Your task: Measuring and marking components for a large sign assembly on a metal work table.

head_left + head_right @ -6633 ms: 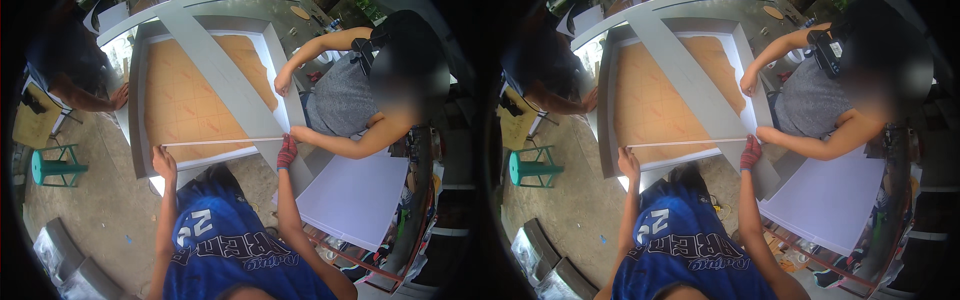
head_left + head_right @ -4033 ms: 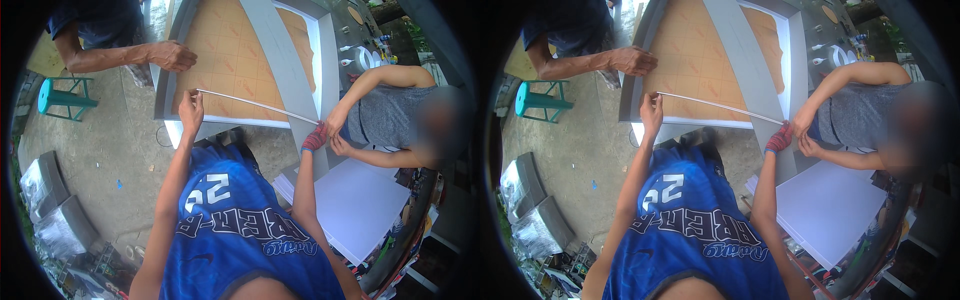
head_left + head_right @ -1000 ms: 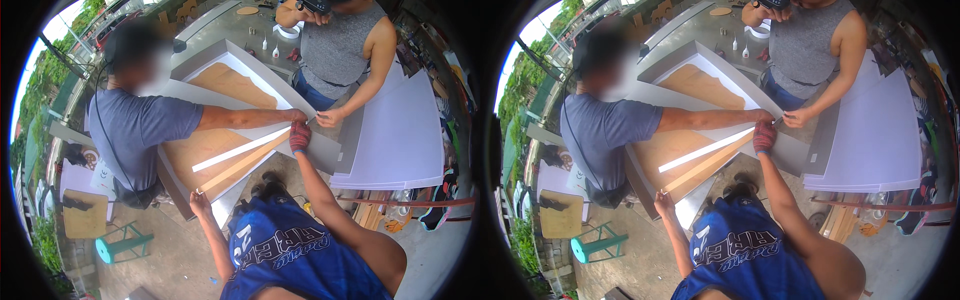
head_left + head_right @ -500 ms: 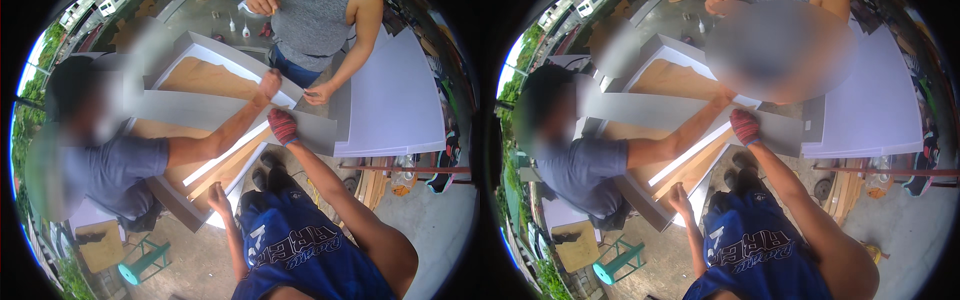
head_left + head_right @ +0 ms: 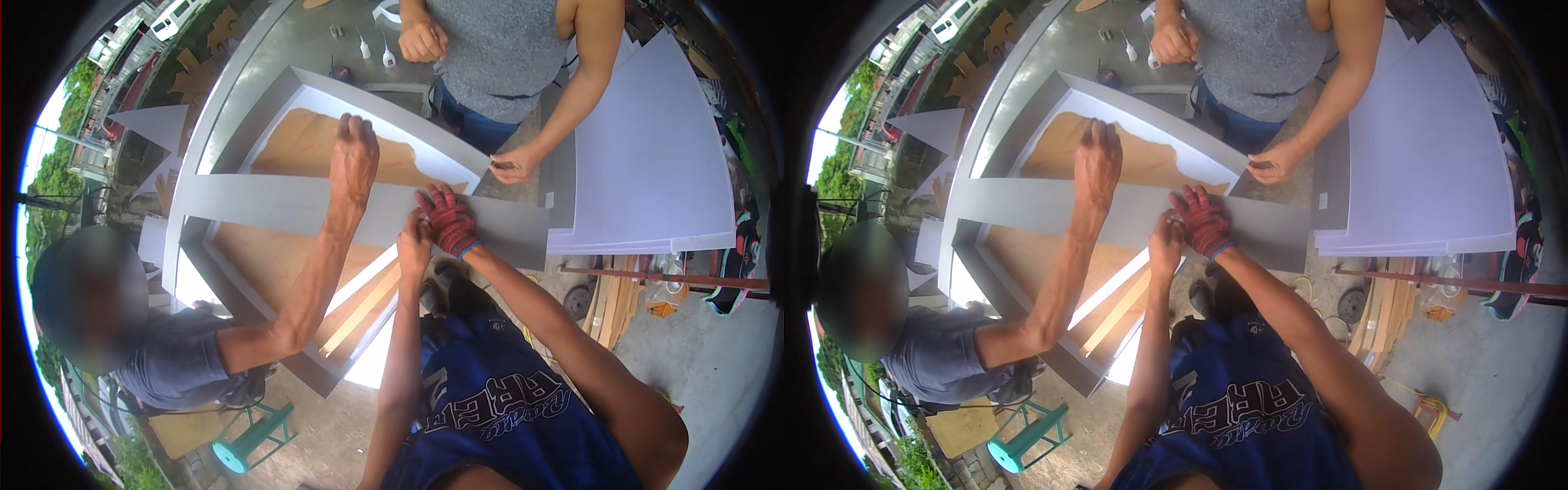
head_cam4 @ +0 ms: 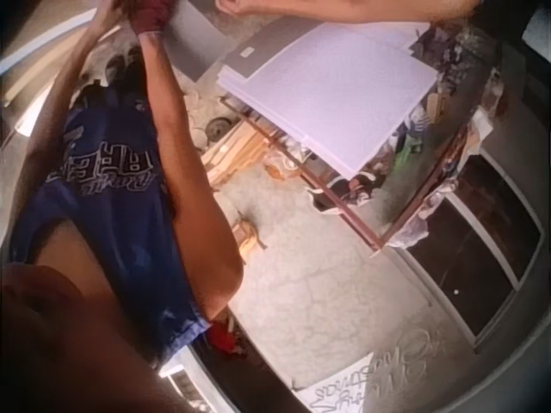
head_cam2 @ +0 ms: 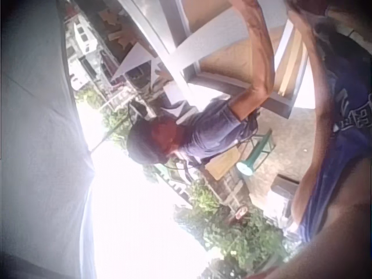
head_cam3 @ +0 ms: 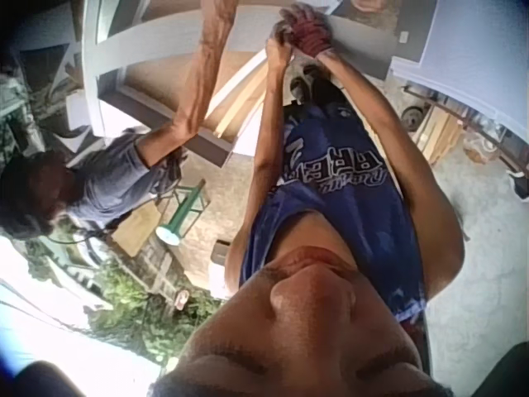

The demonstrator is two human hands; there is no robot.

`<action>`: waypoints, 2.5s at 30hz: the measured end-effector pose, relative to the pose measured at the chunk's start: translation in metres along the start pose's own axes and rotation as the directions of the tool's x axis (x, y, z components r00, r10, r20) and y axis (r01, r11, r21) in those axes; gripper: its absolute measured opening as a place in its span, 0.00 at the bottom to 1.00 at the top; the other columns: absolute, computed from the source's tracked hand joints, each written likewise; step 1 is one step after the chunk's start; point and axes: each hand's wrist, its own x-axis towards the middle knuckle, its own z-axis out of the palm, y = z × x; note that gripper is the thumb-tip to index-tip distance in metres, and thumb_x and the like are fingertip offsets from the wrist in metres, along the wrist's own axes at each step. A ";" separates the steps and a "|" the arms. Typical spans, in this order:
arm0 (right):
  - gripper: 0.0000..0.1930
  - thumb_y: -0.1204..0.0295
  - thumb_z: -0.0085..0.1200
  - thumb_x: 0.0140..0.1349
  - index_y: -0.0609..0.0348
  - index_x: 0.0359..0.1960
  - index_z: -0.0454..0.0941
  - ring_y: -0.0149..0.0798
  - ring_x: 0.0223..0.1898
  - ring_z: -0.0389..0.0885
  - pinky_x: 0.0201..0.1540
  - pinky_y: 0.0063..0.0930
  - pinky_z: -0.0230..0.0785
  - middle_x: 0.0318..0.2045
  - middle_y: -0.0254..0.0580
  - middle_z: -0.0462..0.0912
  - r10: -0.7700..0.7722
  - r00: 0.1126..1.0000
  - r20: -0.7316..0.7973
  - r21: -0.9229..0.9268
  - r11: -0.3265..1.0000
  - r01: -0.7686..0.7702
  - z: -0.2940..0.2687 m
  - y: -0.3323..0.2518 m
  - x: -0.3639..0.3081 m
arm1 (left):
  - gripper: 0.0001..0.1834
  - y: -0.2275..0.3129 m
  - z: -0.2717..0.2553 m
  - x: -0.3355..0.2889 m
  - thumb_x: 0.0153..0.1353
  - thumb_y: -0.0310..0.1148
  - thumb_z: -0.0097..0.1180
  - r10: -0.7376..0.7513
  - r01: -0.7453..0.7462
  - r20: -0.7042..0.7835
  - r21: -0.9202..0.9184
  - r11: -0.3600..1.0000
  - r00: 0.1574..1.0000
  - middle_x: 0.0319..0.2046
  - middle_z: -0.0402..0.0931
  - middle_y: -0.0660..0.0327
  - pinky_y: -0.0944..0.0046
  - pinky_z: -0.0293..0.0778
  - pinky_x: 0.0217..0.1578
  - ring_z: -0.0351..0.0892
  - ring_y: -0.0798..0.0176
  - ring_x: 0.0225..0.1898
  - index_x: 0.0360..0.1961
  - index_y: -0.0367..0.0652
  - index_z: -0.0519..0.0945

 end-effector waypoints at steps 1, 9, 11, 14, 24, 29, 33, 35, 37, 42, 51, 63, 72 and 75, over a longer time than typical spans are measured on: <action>0.31 0.57 0.43 0.60 0.42 0.66 0.54 0.53 0.67 0.49 0.59 0.47 0.58 0.66 0.44 0.55 0.017 1.000 0.011 -0.026 1.000 -0.017 0.011 0.008 -0.001 | 0.16 0.002 0.013 0.006 0.60 0.29 0.51 -0.044 0.042 0.019 0.072 0.997 0.999 0.26 0.77 0.49 0.59 0.72 0.34 0.77 0.55 0.29 0.49 0.41 0.73; 0.35 0.61 0.43 0.57 0.65 0.65 0.51 0.55 0.63 0.55 0.60 0.47 0.55 0.63 0.54 0.58 -0.025 0.996 -0.090 0.129 0.991 0.037 0.008 0.021 -0.012 | 0.11 -0.005 0.039 0.019 0.55 0.35 0.55 -0.027 -0.015 0.109 0.373 0.928 0.994 0.33 0.78 0.45 0.45 0.72 0.38 0.76 0.37 0.39 0.35 0.38 0.76; 0.35 0.61 0.44 0.57 0.66 0.65 0.51 0.55 0.63 0.57 0.60 0.48 0.55 0.62 0.55 0.59 -0.091 0.987 -0.132 0.144 0.983 0.110 0.011 0.016 -0.007 | 0.12 -0.012 0.033 0.025 0.56 0.36 0.55 -0.030 -0.010 0.082 0.440 0.898 0.996 0.33 0.78 0.45 0.45 0.72 0.39 0.76 0.37 0.39 0.35 0.37 0.76; 0.34 0.63 0.46 0.56 0.69 0.62 0.54 0.54 0.62 0.58 0.61 0.46 0.53 0.59 0.58 0.62 -0.189 0.972 -0.138 0.080 0.976 0.201 0.019 0.017 0.008 | 0.16 -0.012 0.038 0.034 0.60 0.40 0.52 -0.094 0.076 0.005 0.543 0.836 0.996 0.30 0.78 0.42 0.44 0.72 0.37 0.77 0.36 0.37 0.37 0.36 0.73; 0.28 0.60 0.46 0.57 0.64 0.56 0.62 0.45 0.60 0.60 0.63 0.38 0.48 0.53 0.50 0.67 -0.213 0.972 -0.103 -0.063 0.976 0.208 -0.001 0.010 0.010 | 0.14 -0.004 0.065 0.041 0.63 0.42 0.43 -0.228 0.407 -0.384 0.492 0.770 0.895 0.28 0.78 0.43 0.42 0.73 0.33 0.78 0.37 0.32 0.41 0.44 0.72; 0.23 0.59 0.44 0.58 0.60 0.52 0.66 0.43 0.55 0.64 0.58 0.37 0.53 0.47 0.45 0.69 -0.359 0.830 -0.428 -0.213 0.932 0.293 0.005 0.018 0.001 | 0.15 -0.058 0.093 0.041 0.60 0.40 0.42 -0.201 0.198 -0.351 -0.044 0.979 0.914 0.34 0.79 0.46 0.48 0.74 0.33 0.78 0.42 0.32 0.39 0.44 0.78; 0.19 0.59 0.48 0.56 0.55 0.46 0.71 0.40 0.50 0.66 0.54 0.35 0.56 0.43 0.40 0.70 -0.364 0.902 -0.233 -0.396 0.883 0.254 0.009 0.019 0.006 | 0.13 -0.066 0.092 0.044 0.59 0.39 0.43 -0.010 0.224 -0.380 0.523 0.822 0.925 0.25 0.79 0.47 0.45 0.73 0.28 0.80 0.43 0.27 0.33 0.43 0.77; 0.19 0.59 0.48 0.55 0.55 0.45 0.71 0.40 0.50 0.66 0.53 0.34 0.56 0.43 0.40 0.70 -0.334 0.927 -0.170 -0.332 0.905 0.265 -0.007 0.014 0.010 | 0.13 -0.060 0.086 0.047 0.60 0.40 0.44 -0.057 0.254 -0.373 0.506 0.824 0.926 0.26 0.79 0.46 0.45 0.73 0.29 0.79 0.42 0.29 0.35 0.43 0.77; 0.18 0.59 0.48 0.55 0.55 0.44 0.71 0.39 0.51 0.66 0.53 0.34 0.56 0.43 0.39 0.70 -0.291 0.951 -0.105 -0.272 0.928 0.254 -0.014 0.012 0.012 | 0.14 -0.046 0.071 0.052 0.61 0.41 0.44 -0.150 0.305 -0.332 0.485 0.820 0.931 0.29 0.79 0.45 0.45 0.74 0.32 0.79 0.41 0.32 0.37 0.44 0.77; 0.16 0.59 0.48 0.54 0.50 0.41 0.72 0.37 0.49 0.64 0.53 0.35 0.55 0.41 0.35 0.70 -0.405 0.896 -0.184 -0.347 0.879 0.326 -0.013 0.010 0.011 | 0.14 -0.003 0.050 0.051 0.59 0.41 0.47 -0.302 0.406 -0.290 0.435 0.804 0.908 0.32 0.79 0.45 0.46 0.74 0.37 0.79 0.41 0.38 0.38 0.44 0.78; 0.15 0.58 0.48 0.54 0.49 0.41 0.73 0.39 0.50 0.64 0.53 0.35 0.55 0.44 0.38 0.70 -0.364 0.927 -0.093 -0.304 0.897 0.322 0.008 0.015 0.015 | 0.13 -0.020 0.061 0.052 0.57 0.36 0.47 -0.230 0.352 -0.298 0.469 0.810 0.926 0.31 0.79 0.46 0.47 0.75 0.35 0.80 0.42 0.36 0.38 0.41 0.78; 0.21 0.57 0.49 0.55 0.57 0.47 0.70 0.44 0.56 0.62 0.59 0.38 0.53 0.48 0.44 0.69 -0.399 0.912 -0.101 -0.293 0.888 0.356 0.006 0.011 0.014 | 0.14 -0.065 0.076 0.042 0.58 0.42 0.48 -0.022 0.266 -0.431 0.516 0.814 0.902 0.27 0.79 0.47 0.45 0.74 0.29 0.80 0.41 0.28 0.39 0.46 0.76; 0.27 0.58 0.51 0.54 0.62 0.52 0.64 0.49 0.58 0.61 0.62 0.45 0.51 0.54 0.48 0.66 -0.275 0.932 -0.236 -0.006 0.959 0.282 0.032 0.020 0.014 | 0.13 -0.008 0.057 0.016 0.61 0.42 0.50 -0.132 0.294 -0.422 0.347 0.891 0.897 0.25 0.77 0.44 0.45 0.72 0.32 0.78 0.39 0.32 0.37 0.43 0.72; 0.32 0.55 0.49 0.56 0.63 0.58 0.61 0.52 0.61 0.60 0.59 0.48 0.57 0.58 0.51 0.64 -0.356 0.926 -0.125 -0.113 0.933 0.343 0.027 0.019 0.014 | 0.13 0.005 0.045 -0.003 0.62 0.40 0.53 -0.163 0.199 -0.477 0.026 0.980 0.864 0.23 0.76 0.47 0.55 0.70 0.30 0.78 0.47 0.28 0.36 0.40 0.72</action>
